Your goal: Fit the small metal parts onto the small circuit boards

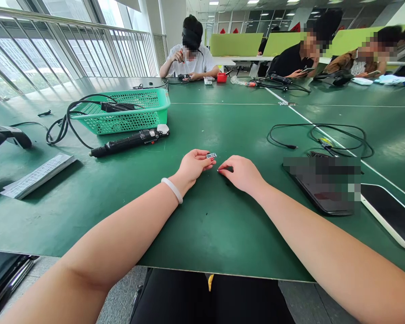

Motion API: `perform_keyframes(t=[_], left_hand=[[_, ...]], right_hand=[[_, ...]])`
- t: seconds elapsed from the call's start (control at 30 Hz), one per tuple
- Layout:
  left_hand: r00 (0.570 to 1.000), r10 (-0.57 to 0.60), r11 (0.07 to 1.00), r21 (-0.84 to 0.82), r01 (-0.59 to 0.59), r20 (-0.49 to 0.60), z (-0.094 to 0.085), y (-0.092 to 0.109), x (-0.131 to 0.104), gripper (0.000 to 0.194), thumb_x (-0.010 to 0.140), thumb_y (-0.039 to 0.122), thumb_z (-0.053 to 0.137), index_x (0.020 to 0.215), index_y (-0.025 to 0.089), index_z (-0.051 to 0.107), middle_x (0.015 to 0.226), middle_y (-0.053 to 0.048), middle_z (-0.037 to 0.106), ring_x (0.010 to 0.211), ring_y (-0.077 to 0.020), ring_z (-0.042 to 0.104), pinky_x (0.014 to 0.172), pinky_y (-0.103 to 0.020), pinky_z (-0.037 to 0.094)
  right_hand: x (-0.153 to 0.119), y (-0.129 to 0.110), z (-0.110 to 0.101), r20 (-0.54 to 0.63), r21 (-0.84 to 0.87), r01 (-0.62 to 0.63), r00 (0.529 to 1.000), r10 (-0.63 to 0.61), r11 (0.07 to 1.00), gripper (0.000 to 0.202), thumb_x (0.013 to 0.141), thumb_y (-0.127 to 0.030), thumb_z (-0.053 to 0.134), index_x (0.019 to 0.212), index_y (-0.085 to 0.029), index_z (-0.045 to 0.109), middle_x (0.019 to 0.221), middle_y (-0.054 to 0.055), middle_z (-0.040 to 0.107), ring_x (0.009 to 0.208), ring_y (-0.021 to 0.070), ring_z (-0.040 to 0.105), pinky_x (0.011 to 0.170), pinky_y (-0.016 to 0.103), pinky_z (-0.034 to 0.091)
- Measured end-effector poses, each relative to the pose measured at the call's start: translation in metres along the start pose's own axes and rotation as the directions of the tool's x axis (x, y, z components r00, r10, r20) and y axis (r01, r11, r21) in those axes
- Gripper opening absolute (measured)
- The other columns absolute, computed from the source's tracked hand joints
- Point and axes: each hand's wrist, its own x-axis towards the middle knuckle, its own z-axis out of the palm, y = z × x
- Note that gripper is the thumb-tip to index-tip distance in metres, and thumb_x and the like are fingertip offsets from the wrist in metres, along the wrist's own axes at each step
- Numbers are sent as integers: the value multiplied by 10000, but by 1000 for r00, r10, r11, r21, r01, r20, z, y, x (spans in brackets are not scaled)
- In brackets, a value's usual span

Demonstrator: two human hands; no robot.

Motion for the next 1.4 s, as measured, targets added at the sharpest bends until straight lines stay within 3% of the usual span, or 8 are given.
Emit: perform_keyframes(t=[0.13, 0.27, 0.33, 0.53, 0.87, 1.23, 1.4], left_hand=[[1000, 5, 998, 65, -7, 23, 1, -3, 0, 188, 742, 20, 631, 866, 114, 525, 809, -60, 675, 703, -109, 654, 759, -291, 513], [995, 30, 988, 145, -43, 93, 0, -7, 0, 220, 707, 70, 688, 871, 116, 549, 771, -51, 664, 713, -128, 651, 722, -299, 513], [989, 38, 983, 172, -62, 140, 0, -8, -1, 239, 687, 107, 716, 865, 121, 558, 765, -47, 663, 709, -133, 646, 705, -304, 511], [972, 44, 983, 161, -84, 233, 0, -7, -2, 270, 634, 138, 760, 827, 122, 573, 737, -29, 668, 684, -109, 626, 741, -319, 506], [977, 3, 985, 167, -40, 214, 1, -2, -6, 238, 687, 116, 718, 864, 126, 559, 738, -31, 670, 713, -121, 649, 732, -303, 500], [968, 31, 983, 166, -74, 248, 0, -6, -4, 211, 672, 122, 728, 811, 122, 569, 711, -22, 663, 682, -105, 629, 745, -314, 501], [966, 30, 988, 138, -67, 256, 0, -6, -4, 229, 663, 99, 732, 823, 122, 570, 709, -15, 663, 666, -101, 630, 723, -296, 499]], right_hand=[[2, -3, -1, -72, 15, -6, 997, 7, 1000, 165, 809, -229, 557, 742, -223, 707, 823, 28, 647, 767, 166, 564, 648, 299, 406], [-3, -7, -9, -279, 193, -4, 958, 59, 981, 168, 815, -249, 548, 756, -208, 700, 813, 29, 641, 641, 136, 515, 623, 293, 408], [-5, -9, -12, -311, 264, 31, 949, 55, 964, 164, 812, -267, 556, 769, -209, 704, 810, 29, 640, 601, 126, 489, 602, 290, 406], [-8, -13, -12, -282, 301, 58, 959, 31, 952, 179, 808, -292, 566, 818, -232, 734, 829, 23, 636, 558, 107, 465, 576, 288, 406], [-9, -8, -17, -329, 302, 71, 944, 34, 951, 234, 839, -305, 537, 929, -234, 741, 849, 25, 651, 568, 106, 469, 582, 286, 407], [-10, -15, -15, -297, 241, 73, 955, 2, 968, 197, 801, -300, 563, 840, -247, 749, 814, 20, 624, 555, 104, 437, 553, 282, 388], [-9, -14, -16, -299, 297, 28, 952, 65, 955, 195, 757, -323, 607, 875, -239, 737, 783, 21, 621, 567, 115, 447, 575, 285, 399]])
